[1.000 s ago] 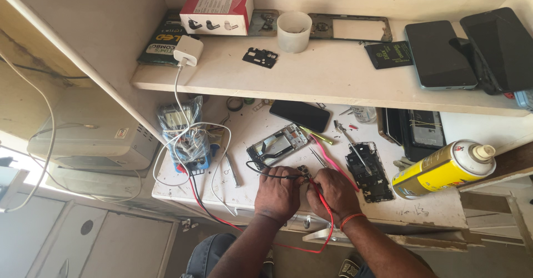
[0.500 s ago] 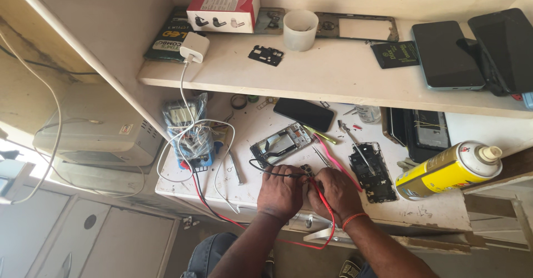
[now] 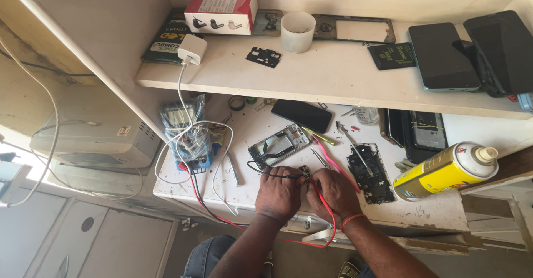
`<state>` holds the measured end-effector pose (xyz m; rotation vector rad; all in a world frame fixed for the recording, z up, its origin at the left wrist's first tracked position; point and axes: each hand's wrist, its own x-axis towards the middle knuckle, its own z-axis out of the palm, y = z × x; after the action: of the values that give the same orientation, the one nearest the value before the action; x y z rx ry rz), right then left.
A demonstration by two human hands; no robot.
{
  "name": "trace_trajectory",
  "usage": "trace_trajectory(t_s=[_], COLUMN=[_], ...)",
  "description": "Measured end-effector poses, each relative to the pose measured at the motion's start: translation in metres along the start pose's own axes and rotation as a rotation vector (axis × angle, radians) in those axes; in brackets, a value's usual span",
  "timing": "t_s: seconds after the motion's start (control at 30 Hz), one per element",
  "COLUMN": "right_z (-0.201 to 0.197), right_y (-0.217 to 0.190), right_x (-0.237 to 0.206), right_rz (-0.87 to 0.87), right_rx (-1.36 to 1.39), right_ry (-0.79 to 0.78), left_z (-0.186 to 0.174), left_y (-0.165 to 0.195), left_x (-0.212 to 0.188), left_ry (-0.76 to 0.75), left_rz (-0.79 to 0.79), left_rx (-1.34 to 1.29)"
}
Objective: The person works on a disassembled phone motherboard on a cluttered repair bench, using tweezers to manipulate small components on the board. They then pick up multimeter probes and touch them to points on the board, testing the circuit while holding the board steady with the other hand.
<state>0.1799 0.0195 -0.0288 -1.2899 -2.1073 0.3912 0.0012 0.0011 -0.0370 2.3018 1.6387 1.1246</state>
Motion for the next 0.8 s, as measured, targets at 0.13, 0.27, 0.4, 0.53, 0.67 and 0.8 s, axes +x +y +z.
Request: trace_trajectory(t_s=[0.13, 0.27, 0.4, 0.53, 0.67, 0.8], right_z=[0.0007, 0.0013, 0.0019, 0.0015, 0.0015, 0.0012], right_y=[0.0011, 0.0016, 0.0017, 0.0028, 0.0024, 0.0015], right_x=[-0.0002, -0.0004, -0.0004, -0.0006, -0.001, -0.0006], right_rz=[0.024, 0.012, -0.005, -0.013, -0.022, -0.024], right_rx=[-0.003, 0.01, -0.006, -0.001, 0.007, -0.001], right_ry=[-0.025, -0.02, -0.017, -0.016, -0.001, -0.003], left_z=[-0.0006, -0.0009, -0.0002, -0.0004, 0.0, 0.0009], left_y=[0.0004, 0.0005, 0.0009, 0.0003, -0.0003, -0.0006], left_x=[-0.0008, -0.0007, -0.0005, -0.0005, -0.0004, -0.0006], left_ry=[0.016, 0.019, 0.027, 0.019, 0.012, 0.001], left_rz=[0.013, 0.015, 0.021, 0.015, 0.011, 0.003], left_rx=[-0.01, -0.022, -0.002, -0.009, -0.006, 0.009])
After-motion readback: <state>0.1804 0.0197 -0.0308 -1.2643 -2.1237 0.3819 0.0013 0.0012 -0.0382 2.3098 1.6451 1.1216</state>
